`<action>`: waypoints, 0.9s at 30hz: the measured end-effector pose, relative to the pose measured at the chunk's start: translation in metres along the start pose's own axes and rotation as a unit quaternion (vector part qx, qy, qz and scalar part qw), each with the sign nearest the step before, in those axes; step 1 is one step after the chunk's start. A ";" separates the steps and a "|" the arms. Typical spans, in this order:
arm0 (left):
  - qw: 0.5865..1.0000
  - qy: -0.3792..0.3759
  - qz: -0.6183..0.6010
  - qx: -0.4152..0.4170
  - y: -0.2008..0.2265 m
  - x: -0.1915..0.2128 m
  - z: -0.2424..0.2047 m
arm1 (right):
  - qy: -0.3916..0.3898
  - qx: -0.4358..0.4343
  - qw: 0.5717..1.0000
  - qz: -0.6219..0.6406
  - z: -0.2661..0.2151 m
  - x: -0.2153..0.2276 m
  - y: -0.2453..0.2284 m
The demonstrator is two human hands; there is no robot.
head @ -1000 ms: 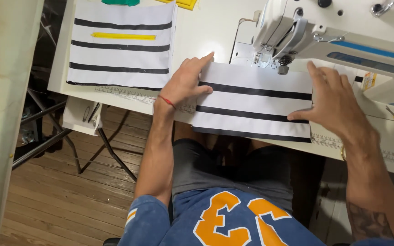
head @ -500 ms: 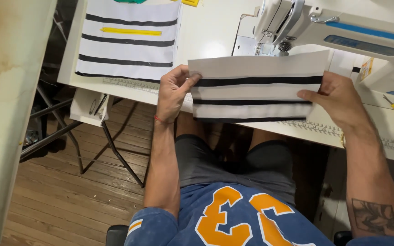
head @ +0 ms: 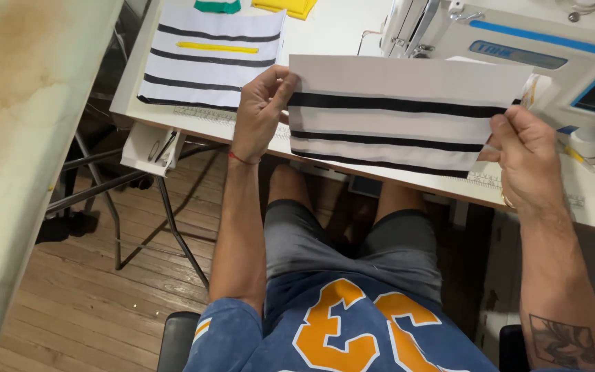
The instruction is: Cutting striped fabric pieces along lines using scissors at a sewing station
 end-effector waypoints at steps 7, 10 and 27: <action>0.999 0.008 -0.017 -0.026 0.026 -0.013 -0.007 | 0.092 0.040 0.995 -0.011 0.000 0.021 -0.008; 0.999 -0.033 -0.025 -0.008 0.028 -0.018 -0.009 | 0.104 0.031 0.994 -0.003 -0.002 0.024 -0.002; 0.976 -0.144 0.116 0.114 -0.047 -0.027 -0.024 | -0.095 -0.010 0.936 -0.339 -0.002 -0.019 -0.016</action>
Point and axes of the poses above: each hand's wrist, its own z-axis towards the middle knuckle, its own x-axis out of the back of the hand, y = z × x, the point moved 9 cm from there along z, towards the middle knuckle, and after that the axes turned 4 degrees about x, right-handed, at the moved point
